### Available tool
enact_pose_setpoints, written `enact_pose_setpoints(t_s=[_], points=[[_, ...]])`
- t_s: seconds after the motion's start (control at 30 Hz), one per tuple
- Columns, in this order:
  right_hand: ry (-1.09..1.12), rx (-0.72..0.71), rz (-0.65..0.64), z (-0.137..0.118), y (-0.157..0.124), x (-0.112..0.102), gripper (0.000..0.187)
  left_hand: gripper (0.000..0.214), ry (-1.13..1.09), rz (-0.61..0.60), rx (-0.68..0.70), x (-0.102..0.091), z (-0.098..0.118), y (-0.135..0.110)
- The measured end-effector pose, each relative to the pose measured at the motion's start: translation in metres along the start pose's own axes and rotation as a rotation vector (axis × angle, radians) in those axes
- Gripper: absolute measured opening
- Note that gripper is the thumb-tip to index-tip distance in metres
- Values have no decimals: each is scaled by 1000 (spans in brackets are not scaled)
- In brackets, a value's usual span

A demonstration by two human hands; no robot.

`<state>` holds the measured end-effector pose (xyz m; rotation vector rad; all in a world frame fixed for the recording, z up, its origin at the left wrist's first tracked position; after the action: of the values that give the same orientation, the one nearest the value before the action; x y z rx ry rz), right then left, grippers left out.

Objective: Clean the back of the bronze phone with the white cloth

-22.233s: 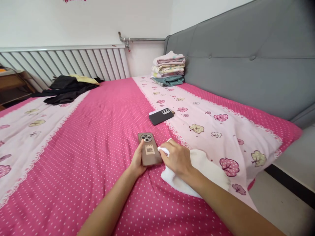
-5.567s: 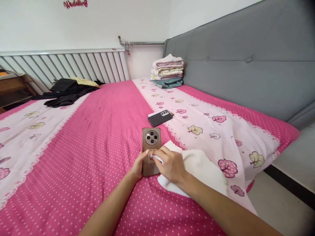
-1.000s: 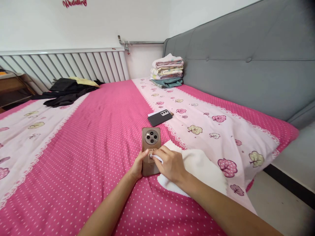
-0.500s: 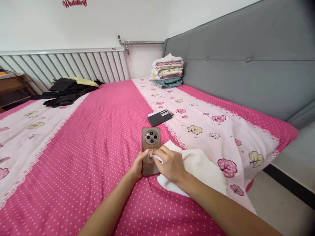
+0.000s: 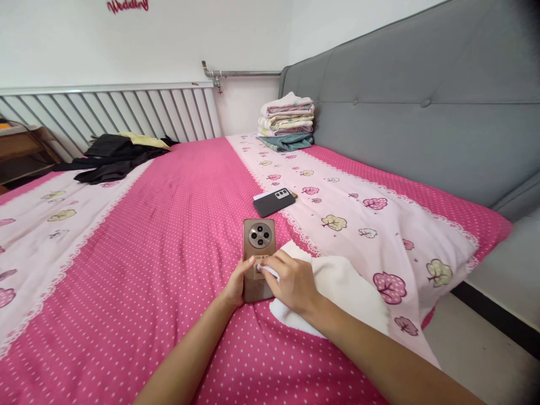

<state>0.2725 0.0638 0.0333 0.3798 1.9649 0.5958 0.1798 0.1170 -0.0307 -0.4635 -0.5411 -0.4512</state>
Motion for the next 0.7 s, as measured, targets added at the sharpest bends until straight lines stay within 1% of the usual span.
enact_pose_setpoints(t_s=[0.17,0.37,0.53,0.7], points=[[-3,4,-2,0,0,0,17,32,-7,-11,8,2,0,0],[-16,-3,-2,0,0,0,17,31,-22,11,5,4,2,-1],[-11,-1,-2,1,-1,1,18,34,-24,22,-2,2,1,-1],[-3,-1,6,0,0,-1,18,28,-37,16,14,3,2,0]])
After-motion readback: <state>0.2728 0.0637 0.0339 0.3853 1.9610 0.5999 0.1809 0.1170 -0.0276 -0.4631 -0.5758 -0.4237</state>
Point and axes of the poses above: each hand's wrist, its own y-axis towards the middle knuckle, its own x-axis out of the palm, z = x × y, the point moved 6 cm from there along y, towards the middle knuckle, and after that the axes turned 5 degrees about z, right-handed, at the moved point
